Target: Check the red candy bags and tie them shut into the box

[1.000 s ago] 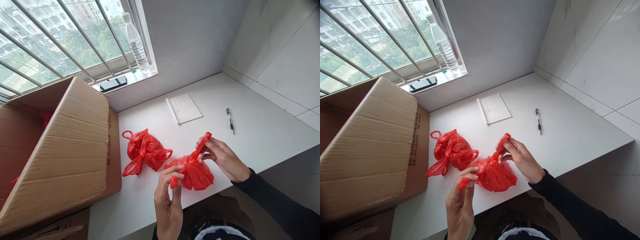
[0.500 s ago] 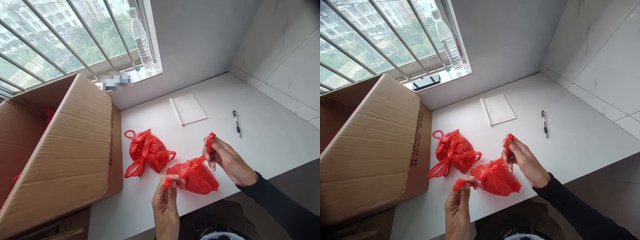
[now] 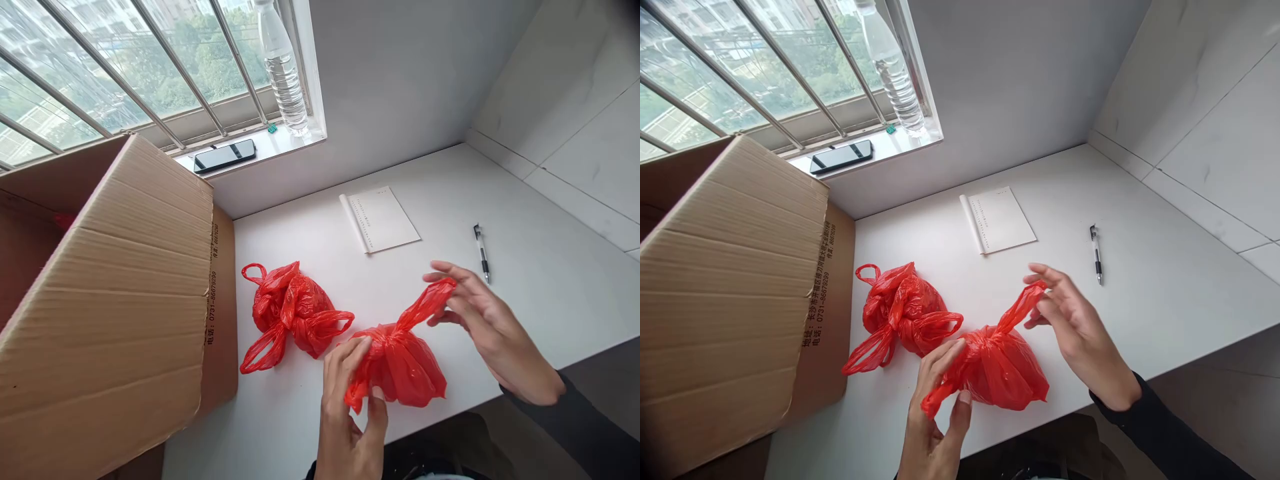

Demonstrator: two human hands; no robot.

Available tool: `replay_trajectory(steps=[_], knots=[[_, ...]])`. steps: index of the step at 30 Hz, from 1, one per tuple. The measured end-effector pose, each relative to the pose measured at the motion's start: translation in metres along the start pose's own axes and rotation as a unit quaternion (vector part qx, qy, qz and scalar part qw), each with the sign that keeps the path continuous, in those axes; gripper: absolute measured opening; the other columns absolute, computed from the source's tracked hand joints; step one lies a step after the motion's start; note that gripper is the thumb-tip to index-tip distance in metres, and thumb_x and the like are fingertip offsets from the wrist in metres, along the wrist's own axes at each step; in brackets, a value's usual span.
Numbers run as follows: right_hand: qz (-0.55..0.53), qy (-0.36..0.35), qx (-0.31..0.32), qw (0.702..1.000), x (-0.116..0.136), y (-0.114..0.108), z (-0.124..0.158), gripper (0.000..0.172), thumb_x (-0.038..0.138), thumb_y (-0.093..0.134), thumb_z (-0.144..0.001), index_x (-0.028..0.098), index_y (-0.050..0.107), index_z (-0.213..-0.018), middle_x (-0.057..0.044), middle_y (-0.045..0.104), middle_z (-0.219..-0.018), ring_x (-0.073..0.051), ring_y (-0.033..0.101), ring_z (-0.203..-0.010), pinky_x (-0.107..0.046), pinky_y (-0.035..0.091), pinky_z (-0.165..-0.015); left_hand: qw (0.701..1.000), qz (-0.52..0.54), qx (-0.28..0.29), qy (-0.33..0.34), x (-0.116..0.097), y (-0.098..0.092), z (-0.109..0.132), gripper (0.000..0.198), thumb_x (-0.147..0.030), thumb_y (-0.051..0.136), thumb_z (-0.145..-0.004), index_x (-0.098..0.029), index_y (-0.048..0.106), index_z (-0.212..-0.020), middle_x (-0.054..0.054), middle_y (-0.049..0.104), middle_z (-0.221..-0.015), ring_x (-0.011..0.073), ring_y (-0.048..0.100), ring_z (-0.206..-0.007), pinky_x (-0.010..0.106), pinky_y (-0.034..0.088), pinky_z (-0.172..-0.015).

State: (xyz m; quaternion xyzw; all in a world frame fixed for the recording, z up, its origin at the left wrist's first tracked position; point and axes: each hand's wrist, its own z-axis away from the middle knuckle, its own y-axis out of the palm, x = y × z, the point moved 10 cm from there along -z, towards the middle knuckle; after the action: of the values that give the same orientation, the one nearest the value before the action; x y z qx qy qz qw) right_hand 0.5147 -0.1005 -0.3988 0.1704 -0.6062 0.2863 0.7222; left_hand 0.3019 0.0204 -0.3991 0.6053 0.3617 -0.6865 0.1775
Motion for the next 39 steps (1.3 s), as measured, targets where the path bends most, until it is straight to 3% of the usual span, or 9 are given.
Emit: replay_trajectory(steps=[3, 5, 8, 12, 17, 20, 28, 34, 39], knots=[[0.033, -0.077, -0.154, 0.985, 0.018, -0.031, 0.018, 0.036, 0.048, 0.065, -0.093, 0.040, 0.054, -0.126, -0.003, 0.055, -0.115, -0.020, 0.060, -0.084, -0.043, 0.054, -0.078, 0.997, -0.065, 0.028, 0.040, -0.002, 0.003, -0.005, 0.044, -0.024, 0.057, -0.097, -0.034, 0.060, -0.140, 0.010, 0.060, -0.137, 0.0299, 0.054, -0.129, 0.052, 0.046, -0.107], [0.057, -0.117, -0.183, 0.974, 0.027, -0.033, 0.033, 0.029, 0.043, 0.066, -0.093, 0.038, 0.054, -0.119, -0.003, 0.053, -0.110, -0.021, 0.058, -0.087, -0.041, 0.052, -0.079, 0.991, -0.103, 0.053, 0.064, -0.002, 0.008, -0.008, 0.046, -0.017, 0.057, -0.096, -0.033, 0.060, -0.139, 0.009, 0.062, -0.132, 0.0273, 0.055, -0.126, 0.047, 0.049, -0.104], [0.150, -0.076, -0.056, 0.984, 0.018, -0.003, 0.035, 0.013, 0.045, 0.060, -0.097, 0.034, 0.058, -0.104, -0.003, 0.059, -0.103, -0.022, 0.059, -0.088, -0.039, 0.049, -0.081, 0.984, -0.135, 0.072, 0.087, -0.002, 0.011, -0.012, 0.048, -0.011, 0.056, -0.096, -0.031, 0.058, -0.140, 0.008, 0.062, -0.128, 0.0235, 0.055, -0.123, 0.041, 0.051, -0.102], [0.237, 0.035, 0.155, 0.958, -0.023, 0.037, 0.031, 0.035, 0.057, 0.045, -0.101, 0.029, 0.060, -0.085, -0.001, 0.060, -0.078, -0.020, 0.054, -0.071, -0.037, 0.047, -0.068, 0.983, -0.140, 0.070, 0.100, -0.004, 0.010, -0.013, 0.048, -0.008, 0.055, -0.096, -0.031, 0.061, -0.138, 0.008, 0.063, -0.122, 0.0215, 0.059, -0.115, 0.037, 0.054, -0.096], [0.257, 0.072, 0.153, 0.951, -0.044, 0.037, 0.015, 0.035, 0.063, 0.046, -0.098, 0.032, 0.061, -0.106, -0.001, 0.066, -0.086, -0.023, 0.057, -0.075, -0.038, 0.047, -0.071, 0.986, -0.108, 0.078, 0.096, -0.004, 0.012, -0.010, 0.047, -0.007, 0.054, -0.097, -0.031, 0.063, -0.136, 0.009, 0.065, -0.117, 0.0206, 0.063, -0.106, 0.032, 0.056, -0.084], [0.225, 0.072, 0.159, 0.959, -0.046, 0.040, 0.012, 0.030, 0.059, 0.051, -0.098, 0.030, 0.060, -0.103, -0.001, 0.066, -0.087, -0.023, 0.059, -0.079, -0.037, 0.047, -0.072, 0.989, -0.092, 0.073, 0.090, -0.005, 0.013, -0.009, 0.047, -0.008, 0.053, -0.097, -0.032, 0.065, -0.135, 0.009, 0.066, -0.114, 0.0210, 0.063, -0.104, 0.033, 0.056, -0.084], [0.162, 0.058, 0.179, 0.969, -0.030, 0.051, 0.016, 0.030, 0.055, 0.050, -0.100, 0.027, 0.057, -0.090, 0.000, 0.064, -0.086, -0.020, 0.056, -0.077, -0.035, 0.045, -0.071, 0.997, -0.037, 0.040, 0.051, -0.008, 0.012, -0.006, 0.037, -0.019, 0.057, -0.099, -0.031, 0.068, -0.133, 0.009, 0.070, -0.109, 0.0213, 0.066, -0.098, 0.032, 0.055, -0.084], [0.132, 0.043, 0.169, 0.976, -0.023, 0.050, 0.023, 0.029, 0.056, 0.049, -0.100, 0.028, 0.057, -0.097, -0.001, 0.067, -0.095, -0.020, 0.058, -0.078, -0.036, 0.049, -0.071, 1.000, 0.006, -0.004, -0.026, 0.000, 0.008, -0.001, 0.034, -0.034, 0.058, -0.099, -0.027, 0.069, -0.131, 0.009, 0.069, -0.100, 0.0210, 0.064, -0.088, 0.032, 0.055, -0.078], [0.097, 0.017, 0.159, 0.982, -0.020, 0.049, 0.026, 0.027, 0.054, 0.049, -0.101, 0.028, 0.058, -0.101, -0.001, 0.067, -0.097, -0.020, 0.058, -0.081, -0.035, 0.050, -0.072, 1.000, -0.009, 0.011, -0.016, -0.001, 0.011, 0.005, 0.042, -0.037, 0.062, -0.096, -0.028, 0.062, -0.137, 0.012, 0.066, -0.118, 0.0259, 0.064, -0.103, 0.040, 0.057, -0.088]])
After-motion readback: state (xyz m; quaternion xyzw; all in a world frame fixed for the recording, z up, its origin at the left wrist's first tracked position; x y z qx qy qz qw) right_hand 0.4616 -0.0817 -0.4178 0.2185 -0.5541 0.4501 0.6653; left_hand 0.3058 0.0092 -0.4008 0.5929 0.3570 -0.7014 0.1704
